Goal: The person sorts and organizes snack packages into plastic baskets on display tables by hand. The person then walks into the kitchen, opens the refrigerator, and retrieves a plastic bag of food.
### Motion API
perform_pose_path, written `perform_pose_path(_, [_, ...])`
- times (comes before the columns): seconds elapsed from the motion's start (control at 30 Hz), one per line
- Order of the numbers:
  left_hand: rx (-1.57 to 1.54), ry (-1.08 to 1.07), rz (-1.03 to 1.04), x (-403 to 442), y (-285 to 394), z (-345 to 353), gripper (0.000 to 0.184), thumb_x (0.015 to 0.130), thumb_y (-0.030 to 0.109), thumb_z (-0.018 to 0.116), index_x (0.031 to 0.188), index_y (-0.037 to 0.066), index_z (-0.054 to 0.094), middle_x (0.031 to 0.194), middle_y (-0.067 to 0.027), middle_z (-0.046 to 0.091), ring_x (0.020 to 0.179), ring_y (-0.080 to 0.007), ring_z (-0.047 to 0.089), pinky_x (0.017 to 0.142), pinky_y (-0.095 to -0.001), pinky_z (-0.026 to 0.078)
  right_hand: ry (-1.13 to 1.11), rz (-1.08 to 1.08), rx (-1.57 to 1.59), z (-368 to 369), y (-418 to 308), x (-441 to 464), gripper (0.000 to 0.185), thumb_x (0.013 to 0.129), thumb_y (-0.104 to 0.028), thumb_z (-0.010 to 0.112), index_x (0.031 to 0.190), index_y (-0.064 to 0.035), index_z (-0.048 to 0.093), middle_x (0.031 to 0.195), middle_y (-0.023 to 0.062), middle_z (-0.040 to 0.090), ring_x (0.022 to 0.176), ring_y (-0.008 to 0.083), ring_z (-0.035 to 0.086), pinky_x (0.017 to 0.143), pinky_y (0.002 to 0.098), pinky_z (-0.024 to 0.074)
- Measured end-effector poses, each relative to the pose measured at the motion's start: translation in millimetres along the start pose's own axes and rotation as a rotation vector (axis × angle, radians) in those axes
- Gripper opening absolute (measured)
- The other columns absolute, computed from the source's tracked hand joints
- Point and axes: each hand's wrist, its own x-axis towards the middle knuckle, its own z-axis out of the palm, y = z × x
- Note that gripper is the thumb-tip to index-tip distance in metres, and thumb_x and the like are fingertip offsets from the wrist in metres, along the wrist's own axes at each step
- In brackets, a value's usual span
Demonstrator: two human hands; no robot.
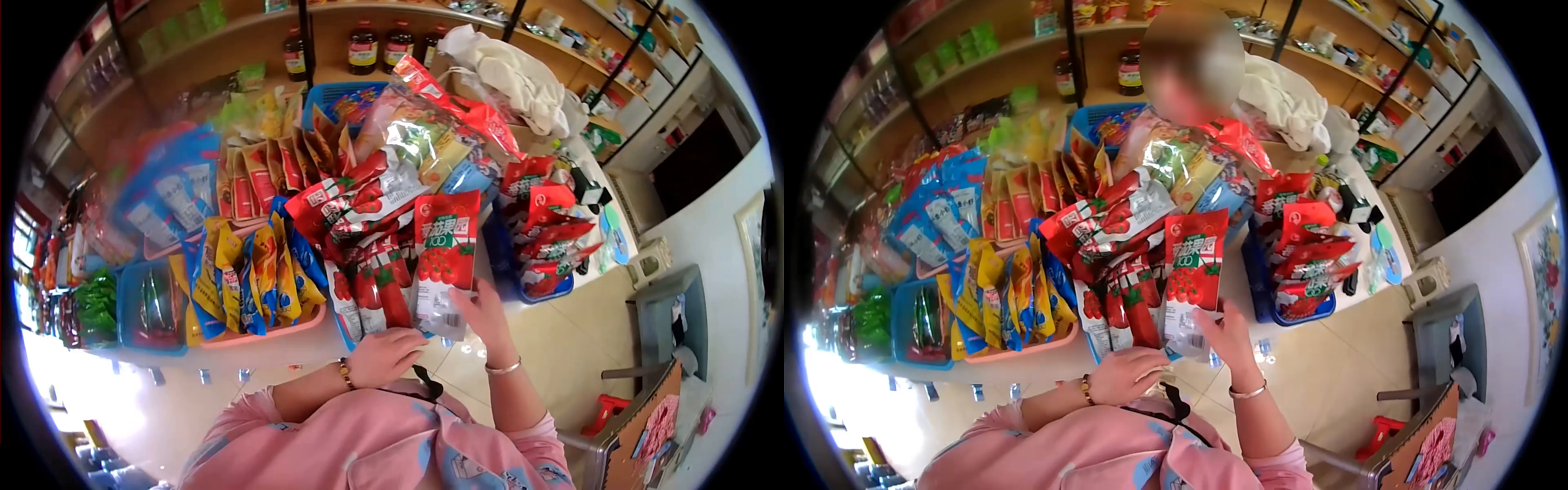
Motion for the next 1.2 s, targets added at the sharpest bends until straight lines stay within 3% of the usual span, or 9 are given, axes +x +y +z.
perform_pose_path(0.17, [0.072,0.133,-0.148,16.7,-8.3,-12.9,0.017,0.078,0.011,0.064,0.093,0.005,0.062,0.091,-0.0098,0.063,0.083,-0.0274,0.061,0.071,-0.0348,0.051,0.059,-0.139,-0.142,-13.8,-1.1,12.3,0.019,0.084,-0.014,0.059,0.094,0.0019,0.061,0.068,0.0072,0.057,0.061,0.0111,0.051,0.057,0.0269,0.0421])
perform_pose_path(0.33, [0.171,0.171,-0.238,4.7,-13.4,-12.3,0.018,0.077,0.011,0.064,0.094,0.004,0.062,0.091,-0.0102,0.063,0.083,-0.0278,0.061,0.072,-0.0366,0.05,0.144,-0.189,0.037,-44.5,-23.8,12.7,0.015,0.089,-0.01,0.053,0.095,0.0017,0.06,0.068,0.0011,0.053,0.064,0.0036,0.042,0.056,0.0211,0.0378])
perform_pose_path(0.53, [0.182,0.157,-0.304,17.8,-3.4,1.3,0.019,0.08,0.015,0.06,0.097,0.006,0.059,0.093,-0.0097,0.062,0.084,-0.0289,0.06,0.072,-0.0381,0.05,0.33,-0.394,-0.144,-74.4,-42.5,15.6,0.013,0.09,-0.007,0.051,0.095,0.0003,0.059,0.071,0.0062,0.058,0.065,0.0075,0.046,0.06,0.0248,0.0418])
perform_pose_path(0.63, [0.195,0.166,-0.343,31.5,-5.1,12.0,0.024,0.078,0.016,0.061,0.101,0.006,0.058,0.094,-0.0116,0.061,0.086,-0.0292,0.059,0.074,-0.0377,0.049,0.288,-0.399,-0.263,-85.6,-43.5,12.5,0.009,0.089,-0.006,0.051,0.089,0.0001,0.058,0.066,0.012,0.054,0.055,0.0168,0.045,0.055,0.0282,0.0407])
perform_pose_path(0.7, [0.167,0.11,-0.364,42.7,-11.9,23.1,0.039,0.076,0.019,0.064,0.111,0.006,0.054,0.108,-0.0143,0.057,0.099,-0.0307,0.055,0.084,-0.0383,0.046,0.251,-0.362,-0.349,-88.2,-36.2,11.3,0.006,0.086,-0.006,0.054,0.086,-0.0002,0.057,0.062,0.016,0.049,0.051,0.0266,0.045,0.05,0.0323,0.039])
perform_pose_path(0.83, [0.345,-0.1,-0.406,67.8,-9.9,42.6,0.068,0.073,0.031,0.068,0.129,0.005,0.039,0.136,-0.014,0.035,0.126,-0.0335,0.033,0.102,-0.044,0.03,0.194,-0.455,-0.423,-87.1,-17.6,12.5,0.01,0.088,-0.005,0.051,0.09,0.0036,0.057,0.066,0.0191,0.053,0.054,0.0221,0.047,0.054,0.0298,0.0403])
perform_pose_path(0.93, [0.423,-0.182,-0.328,79.0,-11.7,51.3,0.069,0.073,0.031,0.067,0.13,0.007,0.038,0.135,-0.013,0.037,0.128,-0.0296,0.033,0.103,-0.043,0.029,0.23,-0.426,-0.276,-87.7,-33.3,5.9,0.008,0.087,-0.004,0.053,0.088,0.0009,0.058,0.066,0.0181,0.055,0.055,0.0282,0.053,0.052,0.0331,0.041])
perform_pose_path(1.07, [0.419,-0.146,-0.295,70.8,-16.5,49.6,0.063,0.074,0.027,0.067,0.128,0.006,0.041,0.133,-0.0132,0.042,0.124,-0.0295,0.038,0.101,-0.042,0.032,0.219,-0.449,0.009,-86.1,-39.6,10.0,0.009,0.089,-0.006,0.052,0.09,0.0016,0.058,0.066,0.0072,0.056,0.056,0.0109,0.047,0.052,0.027,0.0391])
perform_pose_path(1.2, [-0.099,0.136,-0.462,51.0,-0.7,21.9,0.048,0.083,0.017,0.061,0.126,0.004,0.044,0.127,-0.0135,0.048,0.117,-0.0285,0.047,0.097,-0.035,0.038,0.132,-0.339,0.047,-86.6,-47.0,10.9,0.011,0.089,-0.006,0.052,0.094,0.0016,0.058,0.066,0.0015,0.054,0.06,0.0057,0.044,0.054,0.0223,0.037])
